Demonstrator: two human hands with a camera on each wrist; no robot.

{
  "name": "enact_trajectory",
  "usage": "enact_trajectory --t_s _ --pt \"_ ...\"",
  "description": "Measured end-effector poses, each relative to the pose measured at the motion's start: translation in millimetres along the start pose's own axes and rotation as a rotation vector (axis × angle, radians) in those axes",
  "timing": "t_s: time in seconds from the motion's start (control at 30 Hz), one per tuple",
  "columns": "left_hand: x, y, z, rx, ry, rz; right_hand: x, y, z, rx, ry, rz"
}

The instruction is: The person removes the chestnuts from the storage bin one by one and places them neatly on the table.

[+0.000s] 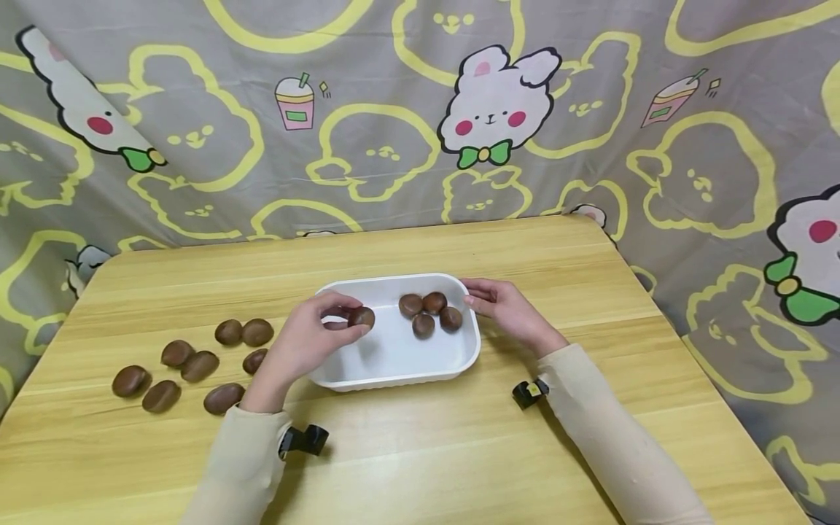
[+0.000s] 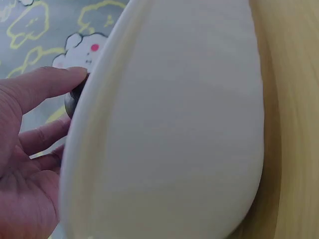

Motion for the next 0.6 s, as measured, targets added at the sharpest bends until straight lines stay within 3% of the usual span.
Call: enact_trajectory --t_s 0.33,0.6 --pt "0.8 -36.4 18.5 -0.054 -0.050 -0.018 2 0.6 1 0.003 0.001 0.008" --pt "-0.6 -70.0 36.1 -0.123 -0.022 -0.109 2 0.9 0 0.004 0.006 0.010"
Point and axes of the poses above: each hand's wrist, its own z-axis away from the middle knuckle, its own y-axis out of the palm, x = y × z, the point moved 7 cm from there along -z, towards the middle knuckle, and after that the axes turned 6 degrees about z, right-handed, at the moved point
